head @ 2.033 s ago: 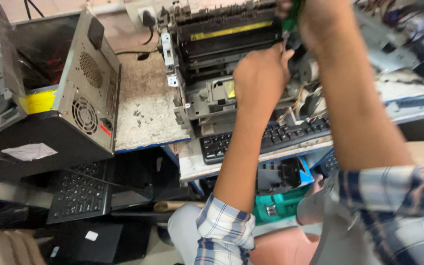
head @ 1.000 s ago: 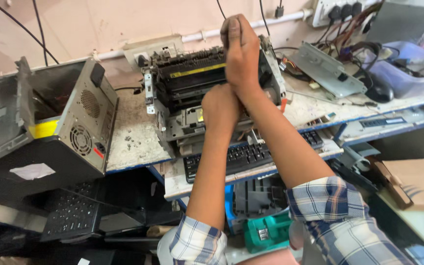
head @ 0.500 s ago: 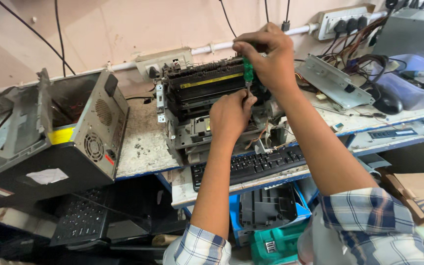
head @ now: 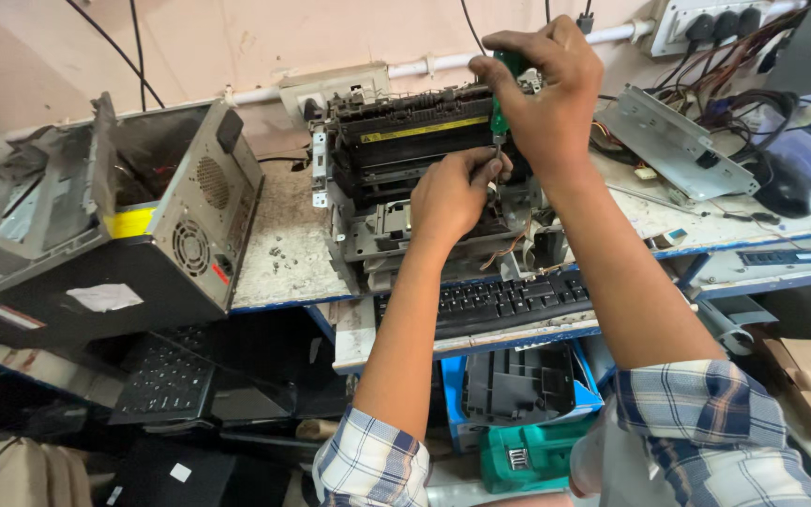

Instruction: The person uses a screwdriver to loosen screws and remove a metal component from a disassembled printer. They then hold and inspect the removed part.

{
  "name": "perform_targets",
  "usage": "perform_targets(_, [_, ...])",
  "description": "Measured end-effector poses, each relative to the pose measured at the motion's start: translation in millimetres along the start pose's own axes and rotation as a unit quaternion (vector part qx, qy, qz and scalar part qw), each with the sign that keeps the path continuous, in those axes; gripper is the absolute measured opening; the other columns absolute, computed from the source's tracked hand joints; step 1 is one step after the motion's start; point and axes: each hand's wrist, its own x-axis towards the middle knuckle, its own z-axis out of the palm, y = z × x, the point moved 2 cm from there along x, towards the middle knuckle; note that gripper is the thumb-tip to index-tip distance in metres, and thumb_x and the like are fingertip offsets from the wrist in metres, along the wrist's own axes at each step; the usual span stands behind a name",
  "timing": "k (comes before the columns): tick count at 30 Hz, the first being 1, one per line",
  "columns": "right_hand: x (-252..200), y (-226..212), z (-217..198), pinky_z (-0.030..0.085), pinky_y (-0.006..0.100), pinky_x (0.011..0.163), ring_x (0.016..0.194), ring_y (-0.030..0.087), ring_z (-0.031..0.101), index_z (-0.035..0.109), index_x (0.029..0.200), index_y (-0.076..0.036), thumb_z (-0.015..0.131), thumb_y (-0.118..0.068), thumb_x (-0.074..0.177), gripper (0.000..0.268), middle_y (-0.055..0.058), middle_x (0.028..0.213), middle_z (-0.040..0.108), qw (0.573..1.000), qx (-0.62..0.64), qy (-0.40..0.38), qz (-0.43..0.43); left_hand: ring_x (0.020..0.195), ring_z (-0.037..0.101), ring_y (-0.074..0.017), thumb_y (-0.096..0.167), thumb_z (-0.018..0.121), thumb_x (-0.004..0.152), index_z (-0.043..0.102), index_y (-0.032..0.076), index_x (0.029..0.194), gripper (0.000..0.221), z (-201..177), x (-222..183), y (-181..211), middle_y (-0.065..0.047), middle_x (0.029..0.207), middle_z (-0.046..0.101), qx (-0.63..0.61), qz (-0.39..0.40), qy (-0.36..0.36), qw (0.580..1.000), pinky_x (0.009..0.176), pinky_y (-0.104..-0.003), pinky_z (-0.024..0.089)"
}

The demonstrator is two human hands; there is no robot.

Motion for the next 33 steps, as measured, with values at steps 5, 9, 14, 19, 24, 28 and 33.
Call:
perform_targets(5, [-12,15,-5,0.055,0.028,0.082,0.091,0.015,0.069,0.071,0.118,-0.002,0.072,-0.003,0.106,0.012,0.01,0.105,0.071,0.995,0.096,0.002,-0.008,0.094,0.073,-0.0307,0.04,0.065,0.092,0.08,0.027,0.105,0.024,8,6,-7,-0.005,0.097,0.078,0.014,0.046,0.048,0.998,0.078,-0.042,0.056])
perform_targets(9, [-15,38,-3,0.051,0.025,0.075,0.08,0.011,0.063,0.07,0.11,0.0,0.068,-0.013,0.114,0.014,0.004,0.091,0.07,0.971,0.175,-0.081,0.144,0.093,0.073,-0.0338,0.043,0.069,0.089,0.081,0.026,0.104,0.025,12,7,-13,-0.009,0.095,0.077,0.025,0.047,0.073,0.996,0.078,-0.045,0.056])
perform_targets(14, [-3,40,5,0.053,0.025,0.091,0.099,0.009,0.065,0.067,0.115,0.003,0.071,-0.007,0.104,0.015,0.003,0.108,0.071,0.921,0.341,-0.097,0.159,0.09,0.073,-0.0348,0.041,0.071,0.087,0.082,0.026,0.103,0.024,7,5,-9,-0.01,0.094,0.077,0.023,0.046,0.089,0.995,0.076,-0.044,0.056])
perform_targets(19, [-8,32,5,0.056,0.029,0.089,0.097,0.015,0.07,0.073,0.118,0.004,0.077,-0.006,0.109,0.014,0.01,0.106,0.076,0.971,0.221,-0.059,0.073,0.09,0.074,-0.0333,0.044,0.071,0.089,0.08,0.025,0.104,0.026,9,3,-11,-0.01,0.093,0.077,0.021,0.033,0.076,0.996,0.076,-0.043,0.057])
perform_targets(24, [-8,23,10,0.058,0.027,0.096,0.103,0.012,0.072,0.069,0.128,0.0,0.064,-0.011,0.114,0.018,0.007,0.113,0.076,0.925,0.335,-0.105,0.146,0.094,0.073,-0.0336,0.038,0.069,0.09,0.08,0.025,0.107,0.024,10,4,-16,-0.008,0.098,0.077,0.009,0.075,0.089,0.993,0.076,-0.043,0.056])
perform_targets(28, [-11,10,9,0.056,0.026,0.086,0.1,0.011,0.068,0.07,0.125,-0.002,0.068,-0.013,0.111,0.018,0.006,0.114,0.072,0.923,0.344,-0.061,0.158,0.092,0.075,-0.0301,0.036,0.068,0.089,0.08,0.028,0.108,0.024,9,6,-15,-0.005,0.095,0.079,-0.007,0.015,0.054,0.998,0.075,-0.042,0.056])
perform_targets(33, [-17,-4,1,0.051,0.036,0.071,0.085,0.024,0.066,0.07,0.105,0.001,0.083,-0.008,0.098,0.017,0.015,0.096,0.067,0.994,0.047,0.064,-0.069,0.092,0.075,-0.0295,0.041,0.076,0.086,0.081,0.024,0.105,0.026,13,9,-18,-0.007,0.097,0.078,0.01,0.023,0.074,0.997,0.075,-0.039,0.057])
